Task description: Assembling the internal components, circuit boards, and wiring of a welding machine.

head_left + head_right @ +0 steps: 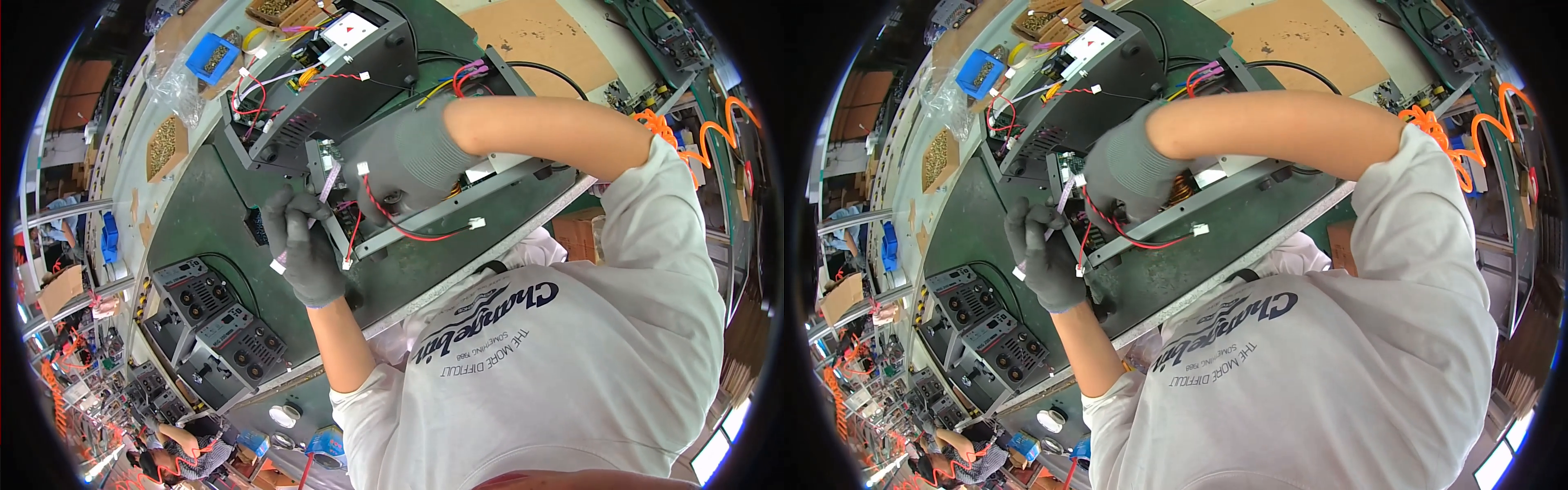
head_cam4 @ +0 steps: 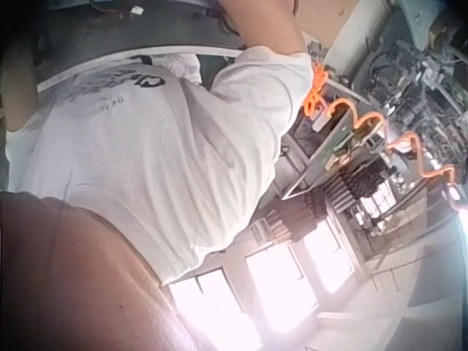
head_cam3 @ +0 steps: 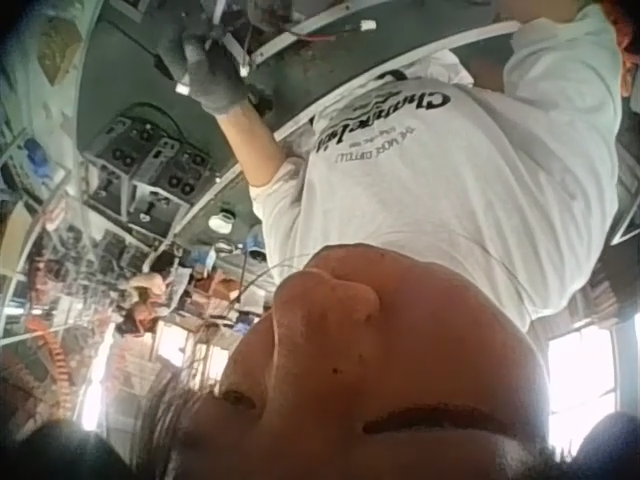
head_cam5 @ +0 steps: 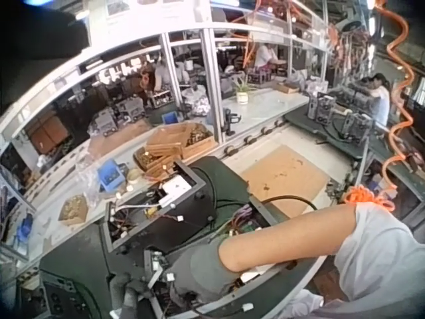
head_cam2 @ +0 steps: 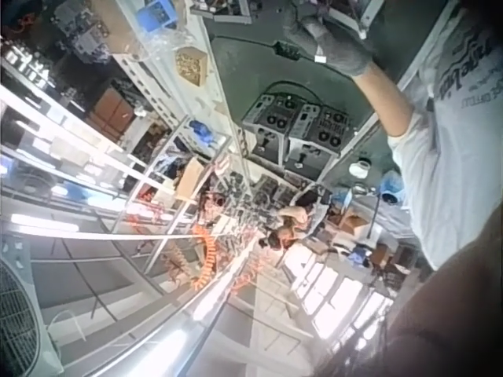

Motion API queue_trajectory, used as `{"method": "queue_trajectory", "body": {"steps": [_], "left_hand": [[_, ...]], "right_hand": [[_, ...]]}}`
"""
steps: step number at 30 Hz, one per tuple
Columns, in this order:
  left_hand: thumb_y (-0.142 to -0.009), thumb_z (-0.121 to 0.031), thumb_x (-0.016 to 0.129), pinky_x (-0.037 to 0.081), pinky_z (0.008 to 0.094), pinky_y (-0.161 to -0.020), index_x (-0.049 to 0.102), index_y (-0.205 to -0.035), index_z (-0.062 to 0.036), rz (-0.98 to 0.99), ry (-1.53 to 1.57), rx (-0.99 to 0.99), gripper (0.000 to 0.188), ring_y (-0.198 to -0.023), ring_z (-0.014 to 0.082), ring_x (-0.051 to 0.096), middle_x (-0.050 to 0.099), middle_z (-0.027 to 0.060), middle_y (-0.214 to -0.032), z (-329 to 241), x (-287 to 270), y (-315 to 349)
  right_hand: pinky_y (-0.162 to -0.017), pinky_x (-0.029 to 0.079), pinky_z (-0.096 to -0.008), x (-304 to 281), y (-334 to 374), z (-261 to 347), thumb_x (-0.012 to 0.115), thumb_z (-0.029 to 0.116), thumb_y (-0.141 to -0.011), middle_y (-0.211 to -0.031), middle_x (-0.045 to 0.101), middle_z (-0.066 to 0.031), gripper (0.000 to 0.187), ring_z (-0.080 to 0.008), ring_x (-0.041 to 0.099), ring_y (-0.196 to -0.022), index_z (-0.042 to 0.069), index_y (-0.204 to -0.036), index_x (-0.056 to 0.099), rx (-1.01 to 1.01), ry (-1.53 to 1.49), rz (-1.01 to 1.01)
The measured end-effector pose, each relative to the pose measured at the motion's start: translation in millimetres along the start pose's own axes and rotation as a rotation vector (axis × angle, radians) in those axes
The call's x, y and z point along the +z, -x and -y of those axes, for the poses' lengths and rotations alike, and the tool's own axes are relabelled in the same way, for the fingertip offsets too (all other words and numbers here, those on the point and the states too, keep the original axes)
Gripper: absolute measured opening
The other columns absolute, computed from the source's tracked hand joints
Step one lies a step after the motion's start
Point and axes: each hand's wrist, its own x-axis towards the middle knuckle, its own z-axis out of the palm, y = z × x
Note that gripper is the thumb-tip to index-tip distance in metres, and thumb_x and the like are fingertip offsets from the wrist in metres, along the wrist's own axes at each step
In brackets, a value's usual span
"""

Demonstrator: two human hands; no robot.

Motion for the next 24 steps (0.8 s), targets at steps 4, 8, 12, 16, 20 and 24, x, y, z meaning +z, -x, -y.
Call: {"method": "queue_trajectory", "body": {"steps": [4, 8, 12, 16, 20, 24], "left_hand": [[-0.093, -0.004, 0.052, 0.047, 0.0334, -0.092, 0.061, -0.117, 0.0028, 0.159, -0.185, -0.106, 0.026, -0.092, 0.0171, 0.060, 0.064, 0.0109, -0.105, -15, -5, 2], [-0.084, -0.005, 0.058, 0.045, 0.0346, -0.093, 0.069, -0.110, -0.0062, 0.351, -0.523, -0.080, 0.028, -0.096, 0.0241, 0.062, 0.067, 0.0103, -0.110, -32, -8, -3], [-0.076, -0.014, 0.068, 0.035, 0.0442, -0.101, 0.074, -0.094, -0.0189, 0.699, -0.983, 0.203, 0.020, -0.102, 0.0360, 0.057, 0.067, 0.0037, -0.112, -53, 14, -18], [-0.084, -0.019, 0.069, 0.041, 0.0401, -0.092, 0.071, -0.097, -0.0142, 0.719, -0.914, 0.299, 0.015, -0.093, 0.0293, 0.059, 0.066, 0.0054, -0.100, -32, -3, -14], [-0.093, -0.037, 0.072, 0.043, 0.0280, -0.075, 0.063, -0.113, -0.0037, 0.114, -0.181, -0.036, 0.040, -0.077, 0.0136, 0.054, 0.057, 0.0000, -0.084, -18, 11, -1], [-0.089, -0.045, 0.078, 0.042, 0.0229, -0.073, 0.057, -0.126, 0.0012, -0.067, -0.234, 0.021, 0.063, -0.076, 0.0072, 0.051, 0.056, -0.0020, -0.083, -26, 31, -5]], "right_hand": [[-0.078, 0.053, -0.0395, 7, 12, -6, 0.061, 0.012, -0.088, -0.093, 0.071, -0.0089, 0.019, -0.0277, 0.066, -0.085, 0.007, -0.103, 0.071, -0.072, -0.364, -0.199], [-0.078, 0.053, -0.0363, -15, 23, 5, 0.062, 0.022, -0.096, -0.099, 0.072, -0.0124, 0.024, -0.0252, 0.067, -0.084, 0.002, -0.107, 0.070, -0.129, -0.663, -0.379], [-0.077, 0.053, -0.0370, -13, 20, -3, 0.062, 0.025, -0.097, -0.094, 0.071, -0.0143, 0.025, -0.0272, 0.067, -0.082, 0.003, -0.108, 0.068, -0.011, -0.594, -0.373], [-0.071, 0.052, -0.0420, -5, 11, -16, 0.063, 0.025, -0.097, -0.085, 0.069, -0.0174, 0.023, -0.0339, 0.067, -0.077, 0.004, -0.106, 0.065, 0.167, -0.500, -0.514], [-0.068, 0.053, -0.0469, -7, 13, -5, 0.061, 0.022, -0.096, -0.082, 0.069, -0.0172, 0.021, -0.0386, 0.068, -0.076, 0.006, -0.111, 0.063, 0.107, -0.245, -0.529], [-0.069, 0.054, -0.0483, -11, 12, 8, 0.061, 0.022, -0.096, -0.083, 0.069, -0.0161, 0.024, -0.0397, 0.068, -0.077, 0.008, -0.115, 0.061, 0.141, 0.032, -0.442]]}}
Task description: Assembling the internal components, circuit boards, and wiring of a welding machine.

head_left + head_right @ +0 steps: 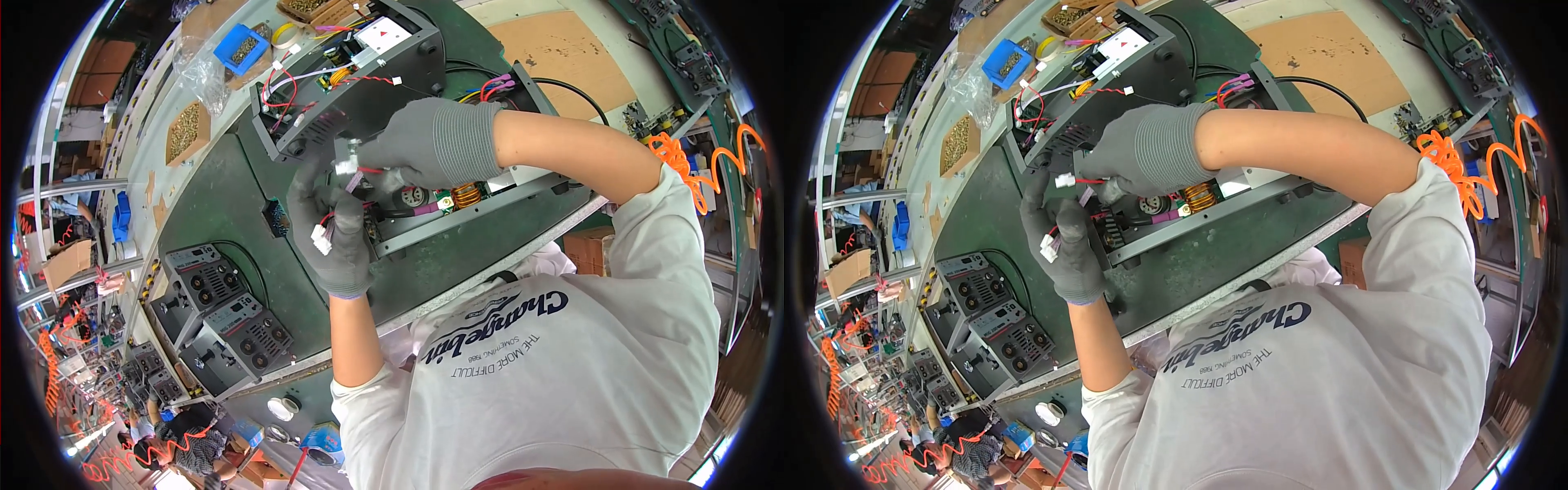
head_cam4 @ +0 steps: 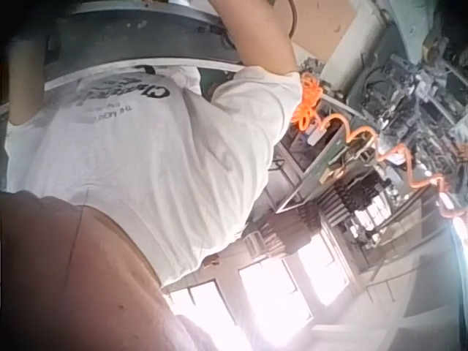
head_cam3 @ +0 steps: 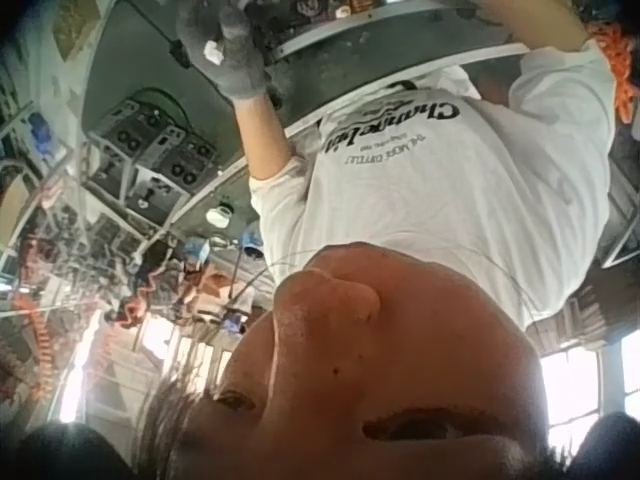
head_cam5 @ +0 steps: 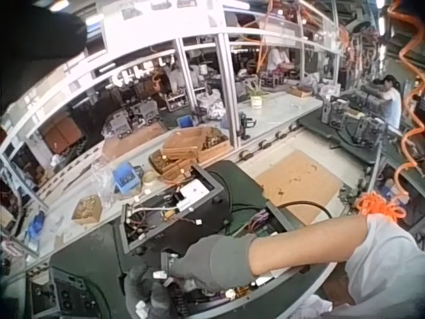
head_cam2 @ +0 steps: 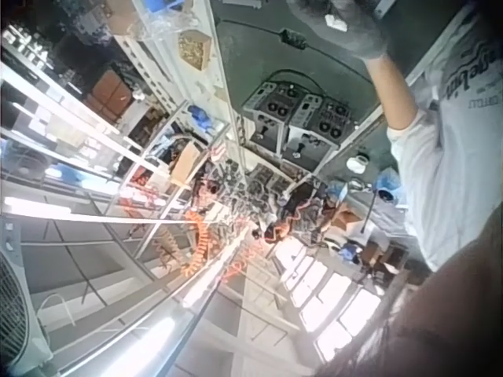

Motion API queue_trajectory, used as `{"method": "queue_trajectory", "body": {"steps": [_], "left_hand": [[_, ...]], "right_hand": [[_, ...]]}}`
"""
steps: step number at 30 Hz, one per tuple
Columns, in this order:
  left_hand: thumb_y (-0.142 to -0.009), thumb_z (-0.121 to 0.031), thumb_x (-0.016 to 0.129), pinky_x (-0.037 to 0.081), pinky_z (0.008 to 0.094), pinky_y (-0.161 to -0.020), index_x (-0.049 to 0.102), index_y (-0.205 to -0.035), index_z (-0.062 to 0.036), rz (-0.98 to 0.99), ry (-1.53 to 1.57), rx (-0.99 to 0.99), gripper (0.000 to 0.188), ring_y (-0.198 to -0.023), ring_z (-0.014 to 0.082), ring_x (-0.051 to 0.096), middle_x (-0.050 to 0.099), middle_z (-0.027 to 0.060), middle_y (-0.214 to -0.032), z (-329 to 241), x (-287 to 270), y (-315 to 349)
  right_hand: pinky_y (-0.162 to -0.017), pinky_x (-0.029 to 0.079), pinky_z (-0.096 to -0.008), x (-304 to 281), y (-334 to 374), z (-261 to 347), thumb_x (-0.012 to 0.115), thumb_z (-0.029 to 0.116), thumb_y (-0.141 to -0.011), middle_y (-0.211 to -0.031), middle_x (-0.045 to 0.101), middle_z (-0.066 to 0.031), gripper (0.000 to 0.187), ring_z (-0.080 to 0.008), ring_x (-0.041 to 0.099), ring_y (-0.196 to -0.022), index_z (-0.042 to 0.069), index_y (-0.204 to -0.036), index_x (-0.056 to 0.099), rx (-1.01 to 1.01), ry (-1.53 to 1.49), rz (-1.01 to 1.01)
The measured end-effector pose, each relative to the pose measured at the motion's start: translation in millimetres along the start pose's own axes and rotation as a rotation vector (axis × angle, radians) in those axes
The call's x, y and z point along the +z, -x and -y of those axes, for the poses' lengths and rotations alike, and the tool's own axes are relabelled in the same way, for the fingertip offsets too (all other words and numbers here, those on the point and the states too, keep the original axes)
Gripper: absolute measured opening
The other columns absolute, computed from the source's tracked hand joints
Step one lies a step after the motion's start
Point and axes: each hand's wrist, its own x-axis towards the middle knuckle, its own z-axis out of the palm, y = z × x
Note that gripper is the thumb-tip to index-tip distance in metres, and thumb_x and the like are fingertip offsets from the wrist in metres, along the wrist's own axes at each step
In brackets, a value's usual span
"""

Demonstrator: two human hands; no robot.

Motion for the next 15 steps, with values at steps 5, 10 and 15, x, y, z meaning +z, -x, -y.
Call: {"method": "queue_trajectory", "body": {"steps": [5, 10, 15], "left_hand": [[-0.093, -0.023, 0.073, 0.045, 0.0271, -0.079, 0.067, -0.107, 0.0020, -0.088, -0.033, 0.040, 0.029, -0.081, 0.0102, 0.055, 0.065, 0.0037, -0.093, 0, 7, -2], [-0.098, -0.028, 0.060, 0.029, 0.0272, -0.059, 0.061, -0.095, -0.0022, -0.189, -0.141, -0.122, 0.026, -0.062, 0.0083, 0.039, 0.048, -0.0026, -0.069, -3, 6, -5], [-0.100, -0.022, 0.057, 0.030, 0.0299, -0.059, 0.050, -0.079, -0.0104, -0.343, 0.539, -0.447, 0.025, -0.059, 0.0105, 0.032, 0.035, -0.0032, -0.065, 1, -1, -11]], "right_hand": [[-0.069, 0.054, -0.0487, 1, -3, 10, 0.064, 0.025, -0.093, -0.080, 0.069, -0.0142, 0.025, -0.0387, 0.068, -0.077, 0.011, -0.114, 0.063, 0.082, 0.159, 0.140], [-0.067, 0.054, -0.0441, 34, 1, -7, 0.064, 0.027, -0.094, -0.079, 0.068, -0.0104, 0.021, -0.0322, 0.066, -0.073, 0.010, -0.107, 0.068, -0.128, 0.116, -0.550], [-0.064, 0.051, -0.0370, 16, -1, 4, 0.065, 0.027, -0.094, -0.079, 0.067, -0.0075, 0.024, -0.0188, 0.060, -0.064, 0.009, -0.107, 0.072, 0.338, -0.553, -0.314]]}}
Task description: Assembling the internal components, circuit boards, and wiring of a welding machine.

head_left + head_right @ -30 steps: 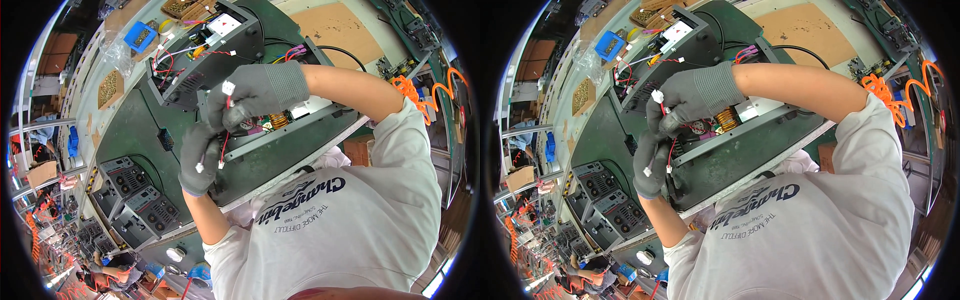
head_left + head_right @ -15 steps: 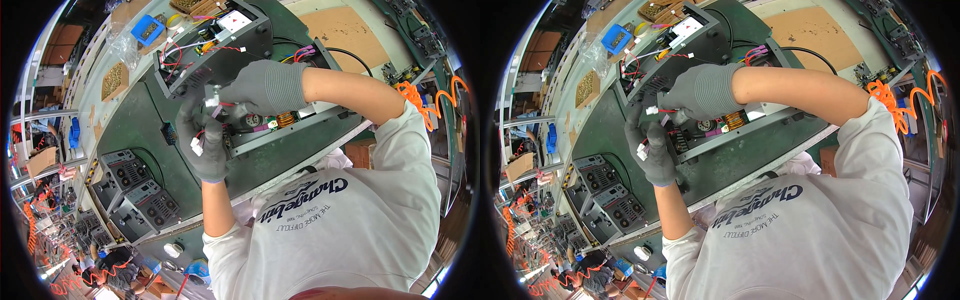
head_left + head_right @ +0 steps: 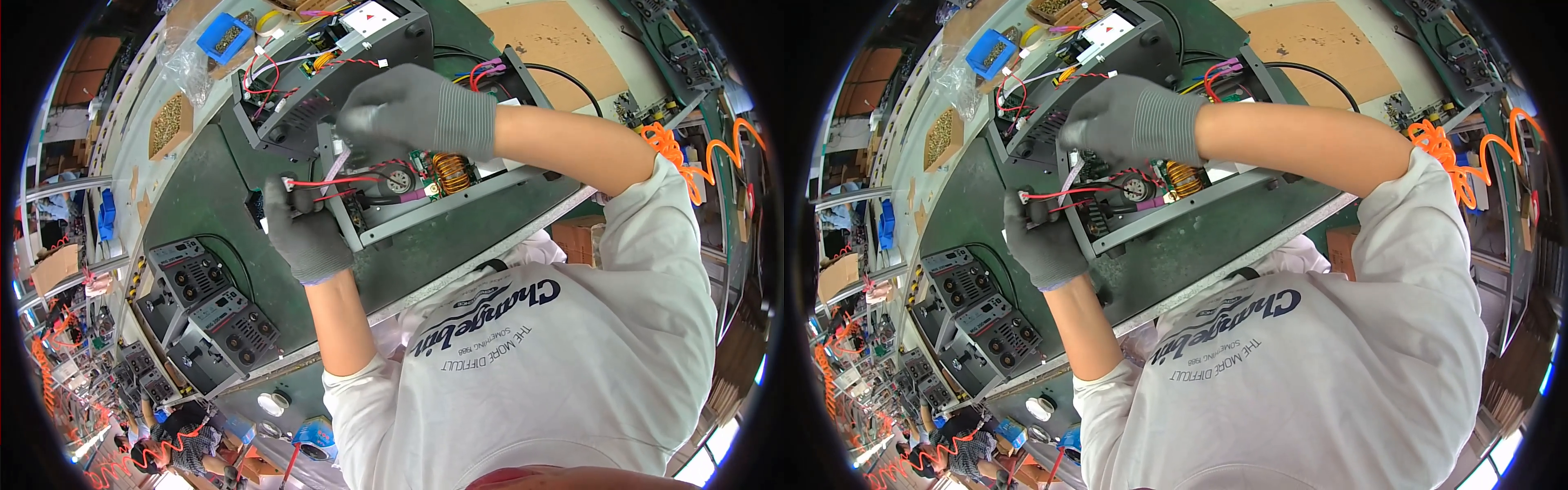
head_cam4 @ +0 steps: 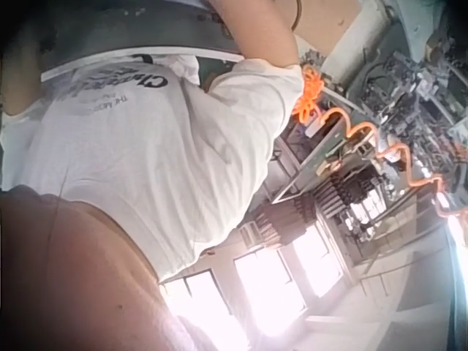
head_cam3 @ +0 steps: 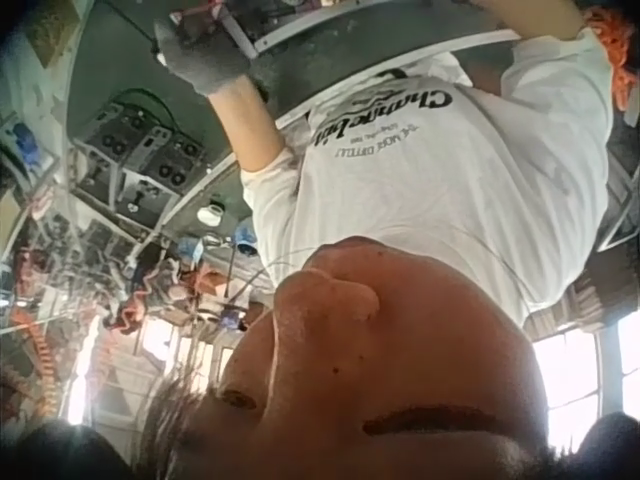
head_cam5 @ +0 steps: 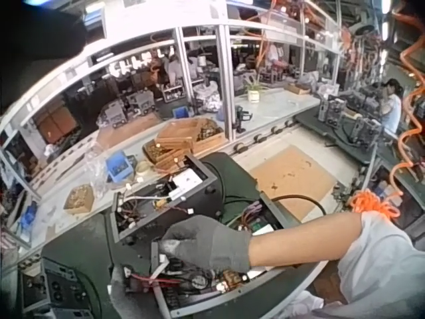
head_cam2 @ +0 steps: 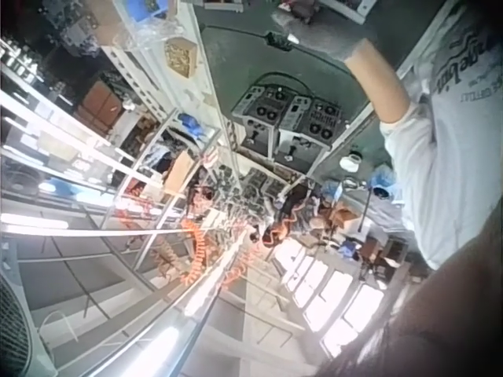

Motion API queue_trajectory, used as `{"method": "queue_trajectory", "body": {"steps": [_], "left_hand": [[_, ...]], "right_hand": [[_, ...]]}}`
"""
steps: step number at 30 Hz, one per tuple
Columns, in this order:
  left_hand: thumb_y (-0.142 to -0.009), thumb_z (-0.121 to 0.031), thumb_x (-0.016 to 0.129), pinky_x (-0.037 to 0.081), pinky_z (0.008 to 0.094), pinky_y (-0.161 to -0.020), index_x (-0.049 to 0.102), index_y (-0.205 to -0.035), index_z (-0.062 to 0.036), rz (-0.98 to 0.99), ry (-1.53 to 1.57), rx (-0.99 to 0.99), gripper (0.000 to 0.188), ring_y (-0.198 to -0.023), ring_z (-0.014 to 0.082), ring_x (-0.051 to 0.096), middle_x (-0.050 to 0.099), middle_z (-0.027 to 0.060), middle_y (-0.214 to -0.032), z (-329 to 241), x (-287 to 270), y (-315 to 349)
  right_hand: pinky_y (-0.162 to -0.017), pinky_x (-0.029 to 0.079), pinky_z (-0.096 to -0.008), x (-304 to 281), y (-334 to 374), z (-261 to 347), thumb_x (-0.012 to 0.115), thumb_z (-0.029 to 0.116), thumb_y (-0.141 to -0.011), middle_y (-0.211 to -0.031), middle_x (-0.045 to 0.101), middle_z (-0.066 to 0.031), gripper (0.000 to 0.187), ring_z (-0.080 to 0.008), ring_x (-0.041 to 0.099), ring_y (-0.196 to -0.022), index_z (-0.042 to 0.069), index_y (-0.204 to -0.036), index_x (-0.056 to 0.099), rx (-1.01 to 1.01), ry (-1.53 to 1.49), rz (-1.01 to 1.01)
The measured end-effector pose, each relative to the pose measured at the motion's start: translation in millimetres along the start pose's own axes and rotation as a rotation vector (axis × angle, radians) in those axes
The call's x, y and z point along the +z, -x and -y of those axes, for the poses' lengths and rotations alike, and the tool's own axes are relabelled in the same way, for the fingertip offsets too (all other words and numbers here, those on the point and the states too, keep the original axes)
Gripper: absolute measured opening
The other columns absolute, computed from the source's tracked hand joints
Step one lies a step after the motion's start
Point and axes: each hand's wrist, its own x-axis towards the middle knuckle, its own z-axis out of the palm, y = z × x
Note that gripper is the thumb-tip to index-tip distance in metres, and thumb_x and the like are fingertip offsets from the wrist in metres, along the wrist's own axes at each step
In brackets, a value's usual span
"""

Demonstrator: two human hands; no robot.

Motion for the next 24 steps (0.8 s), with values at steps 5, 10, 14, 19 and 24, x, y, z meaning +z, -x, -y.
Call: {"method": "queue_trajectory", "body": {"steps": [5, 10, 14, 19, 24], "left_hand": [[-0.099, -0.024, 0.061, 0.031, 0.0271, -0.059, 0.054, -0.084, -0.0083, 0.124, 0.046, 0.148, 0.022, -0.059, 0.0096, 0.035, 0.040, -0.0028, -0.065, 7, -3, 0], [-0.094, -0.025, 0.068, 0.033, 0.0268, -0.057, 0.062, -0.092, -0.0006, 0.033, -0.449, 0.321, 0.025, -0.060, 0.0092, 0.043, 0.054, -0.0003, -0.071, 3, 8, 13], [-0.091, -0.021, 0.073, 0.038, 0.0245, -0.054, 0.063, -0.077, 0.0010, 0.057, -0.557, 0.373, 0.027, -0.058, 0.0080, 0.050, 0.061, 0.0024, -0.066, 2, 12, 15], [-0.093, -0.026, 0.071, 0.042, 0.0255, -0.056, 0.063, -0.078, 0.0034, -0.010, -0.849, 0.485, 0.034, -0.060, 0.0083, 0.052, 0.061, 0.0041, -0.064, 5, 15, 12], [-0.095, -0.026, 0.069, 0.042, 0.0256, -0.056, 0.065, -0.080, 0.0037, 0.040, -0.819, 0.401, 0.033, -0.060, 0.0087, 0.052, 0.061, 0.0043, -0.064, 1, 12, 11]], "right_hand": [[-0.063, 0.051, -0.0304, -6, -2, -16, 0.071, 0.033, -0.089, -0.084, 0.071, -0.0067, 0.036, -0.0148, 0.066, -0.069, 0.007, -0.114, 0.072, 0.029, 0.053, -0.023], [-0.056, 0.053, -0.0350, 10, 17, 15, 0.077, 0.041, -0.083, -0.087, 0.071, -0.0048, 0.042, -0.0226, 0.071, -0.072, 0.018, -0.116, 0.064, -0.451, 0.721, -0.123], [-0.050, 0.051, -0.0366, 28, 19, 15, 0.072, 0.034, -0.084, -0.075, 0.065, -0.0044, 0.037, -0.0245, 0.069, -0.063, 0.009, -0.110, 0.062, -0.511, 0.816, -0.112], [-0.046, 0.047, -0.0365, 32, 20, 23, 0.069, 0.026, -0.082, -0.069, 0.063, -0.0060, 0.027, -0.0228, 0.067, -0.060, 0.004, -0.097, 0.063, -0.472, 1.011, -0.074], [-0.044, 0.044, -0.0350, 42, 16, 7, 0.066, 0.022, -0.081, -0.068, 0.062, -0.0069, 0.021, -0.0205, 0.065, -0.057, 0.005, -0.092, 0.064, -0.509, 1.081, -0.098]]}}
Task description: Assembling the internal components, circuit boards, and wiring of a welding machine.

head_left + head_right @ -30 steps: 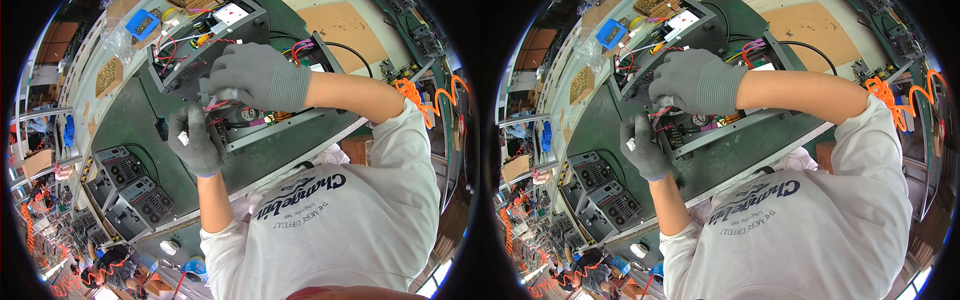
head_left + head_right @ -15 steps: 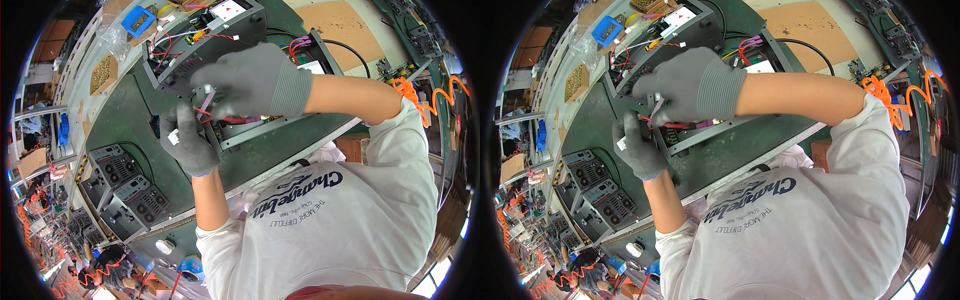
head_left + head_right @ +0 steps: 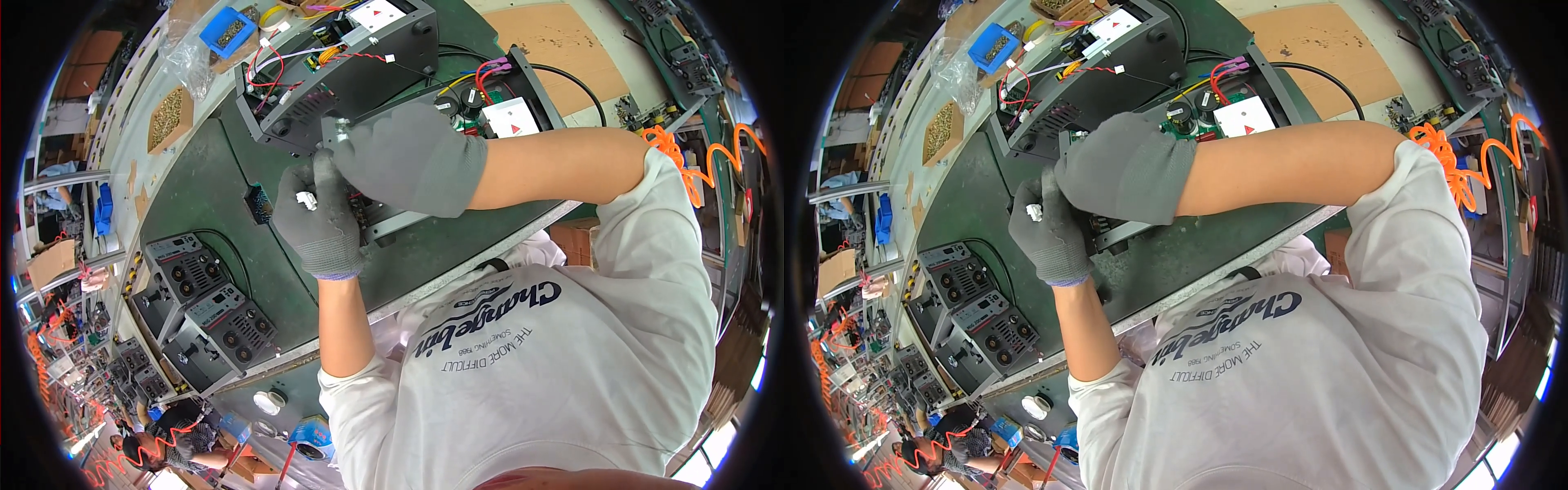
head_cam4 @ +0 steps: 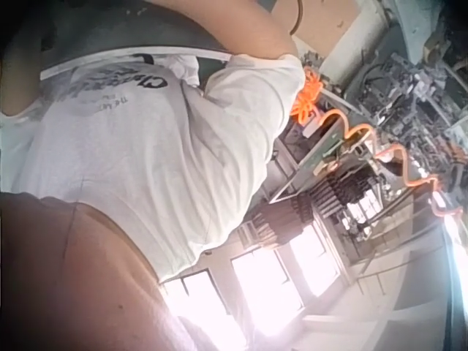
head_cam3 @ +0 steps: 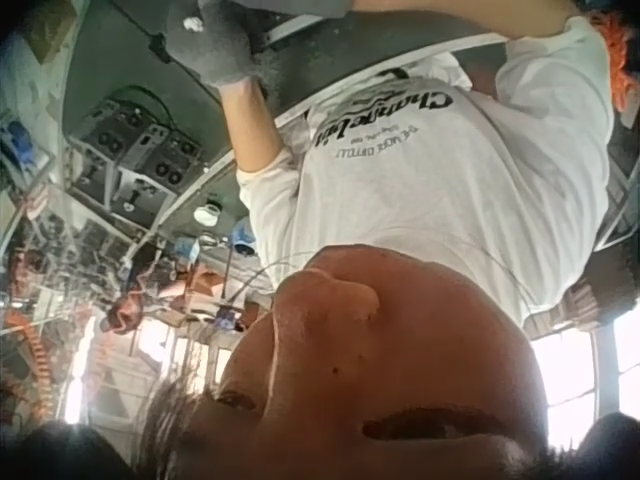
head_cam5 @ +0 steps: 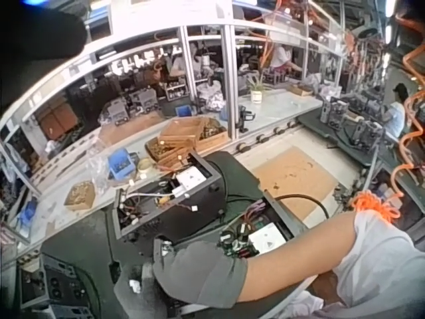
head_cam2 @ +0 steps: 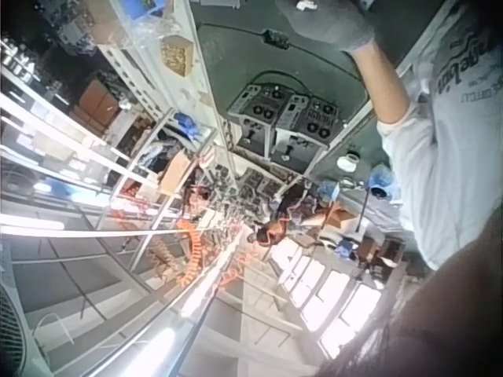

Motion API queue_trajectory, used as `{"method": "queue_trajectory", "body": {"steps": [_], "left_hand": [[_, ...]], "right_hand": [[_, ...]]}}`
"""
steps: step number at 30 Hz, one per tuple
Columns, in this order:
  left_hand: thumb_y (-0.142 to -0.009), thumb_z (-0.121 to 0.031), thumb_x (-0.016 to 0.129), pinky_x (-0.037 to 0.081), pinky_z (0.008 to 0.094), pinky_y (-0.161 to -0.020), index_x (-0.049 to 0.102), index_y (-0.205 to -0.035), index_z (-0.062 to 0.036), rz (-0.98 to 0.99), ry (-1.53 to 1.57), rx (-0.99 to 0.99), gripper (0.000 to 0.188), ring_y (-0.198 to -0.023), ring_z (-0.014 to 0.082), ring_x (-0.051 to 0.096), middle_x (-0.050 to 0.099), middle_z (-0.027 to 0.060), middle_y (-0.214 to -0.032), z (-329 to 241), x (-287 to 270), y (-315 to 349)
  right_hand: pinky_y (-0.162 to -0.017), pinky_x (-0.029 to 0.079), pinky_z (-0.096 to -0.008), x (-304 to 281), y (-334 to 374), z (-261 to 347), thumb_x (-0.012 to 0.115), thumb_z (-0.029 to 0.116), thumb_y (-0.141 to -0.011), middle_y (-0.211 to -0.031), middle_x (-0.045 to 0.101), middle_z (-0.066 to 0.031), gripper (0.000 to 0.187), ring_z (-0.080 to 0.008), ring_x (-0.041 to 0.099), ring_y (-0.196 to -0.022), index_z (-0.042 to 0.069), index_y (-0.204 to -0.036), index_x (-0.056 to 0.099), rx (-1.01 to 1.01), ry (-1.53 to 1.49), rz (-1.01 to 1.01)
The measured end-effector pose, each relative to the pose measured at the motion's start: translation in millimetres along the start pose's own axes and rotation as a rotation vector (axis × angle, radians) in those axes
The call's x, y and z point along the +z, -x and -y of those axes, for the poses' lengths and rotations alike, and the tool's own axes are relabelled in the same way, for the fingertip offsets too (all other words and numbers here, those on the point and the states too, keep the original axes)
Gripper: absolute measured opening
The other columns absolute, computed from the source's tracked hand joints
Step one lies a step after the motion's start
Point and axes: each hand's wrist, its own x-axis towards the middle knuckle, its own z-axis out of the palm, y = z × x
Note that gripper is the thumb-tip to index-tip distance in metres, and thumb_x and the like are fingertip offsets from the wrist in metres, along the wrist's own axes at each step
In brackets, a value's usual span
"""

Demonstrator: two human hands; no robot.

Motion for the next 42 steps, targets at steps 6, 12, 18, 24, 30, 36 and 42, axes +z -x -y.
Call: {"method": "queue_trajectory", "body": {"steps": [6, 12, 18, 24, 30, 36, 42], "left_hand": [[-0.101, -0.032, 0.059, 0.040, 0.0269, -0.057, 0.067, -0.087, 0.0011, 0.041, 0.118, -0.105, 0.037, -0.060, 0.0089, 0.049, 0.059, 0.0024, -0.066, -9, -4, 0], [-0.104, -0.033, 0.052, 0.030, 0.0271, -0.057, 0.063, -0.096, 0.0013, -0.053, 0.357, -0.175, 0.037, -0.058, 0.0090, 0.038, 0.040, -0.0024, -0.060, 17, -1, -5], [-0.104, -0.035, 0.052, 0.028, 0.0270, -0.056, 0.060, -0.092, 0.0004, -0.085, 0.510, -0.240, 0.038, -0.058, 0.0084, 0.036, 0.037, -0.0028, -0.062, 19, 1, -3], [-0.103, -0.035, 0.054, 0.028, 0.0263, -0.056, 0.059, -0.092, -0.0005, -0.058, 0.535, -0.210, 0.037, -0.058, 0.0085, 0.035, 0.036, -0.0021, -0.062, 18, 2, -3], [-0.103, -0.038, 0.055, 0.026, 0.0253, -0.055, 0.058, -0.093, -0.0020, 0.017, 0.598, -0.175, 0.037, -0.059, 0.0077, 0.034, 0.035, -0.0032, -0.062, 27, 1, -4], [-0.103, -0.035, 0.053, 0.032, 0.0252, -0.059, 0.059, -0.096, -0.0013, 0.114, 0.538, -0.177, 0.035, -0.062, 0.0075, 0.037, 0.041, -0.0028, -0.064, 28, -1, -5], [-0.107, -0.044, 0.047, 0.047, 0.0307, -0.078, 0.058, -0.105, 0.0012, 0.045, 0.283, 0.026, 0.047, -0.088, 0.0145, 0.056, 0.058, 0.0071, -0.096, 24, 0, 2]], "right_hand": [[-0.049, 0.049, -0.0405, -3, -1, -12, 0.066, 0.022, -0.083, -0.069, 0.064, -0.0098, 0.017, -0.0249, 0.067, -0.061, 0.008, -0.092, 0.067, -0.051, 0.062, -0.048], [-0.073, 0.054, -0.0478, 15, -13, -35, 0.063, 0.030, -0.090, -0.081, 0.069, -0.0150, 0.023, -0.0354, 0.070, -0.081, 0.009, -0.092, 0.073, 0.260, -0.392, 0.634], [-0.076, 0.054, -0.0476, 23, -9, -31, 0.062, 0.030, -0.092, -0.083, 0.070, -0.0144, 0.025, -0.0350, 0.069, -0.086, 0.009, -0.095, 0.074, 0.231, -0.418, 0.569], [-0.076, 0.055, -0.0474, 30, -11, -29, 0.062, 0.031, -0.092, -0.084, 0.070, -0.0145, 0.025, -0.0351, 0.069, -0.084, 0.010, -0.095, 0.074, 0.186, -0.388, 0.572], [-0.076, 0.057, -0.0458, 35, -24, -28, 0.068, 0.023, -0.084, -0.092, 0.074, -0.0136, 0.019, -0.0342, 0.072, -0.089, 0.015, -0.099, 0.078, 0.157, -0.341, 0.616], [-0.075, 0.057, -0.0453, 31, -28, -28, 0.068, 0.018, -0.082, -0.089, 0.074, -0.0135, 0.020, -0.0345, 0.073, -0.088, 0.016, -0.098, 0.078, 0.084, -0.282, 0.601], [-0.073, 0.055, -0.0448, 1, -18, -22, 0.068, 0.027, -0.084, -0.084, 0.072, -0.0132, 0.019, -0.0321, 0.071, -0.083, 0.015, -0.096, 0.076, 0.117, -0.487, 0.340]]}}
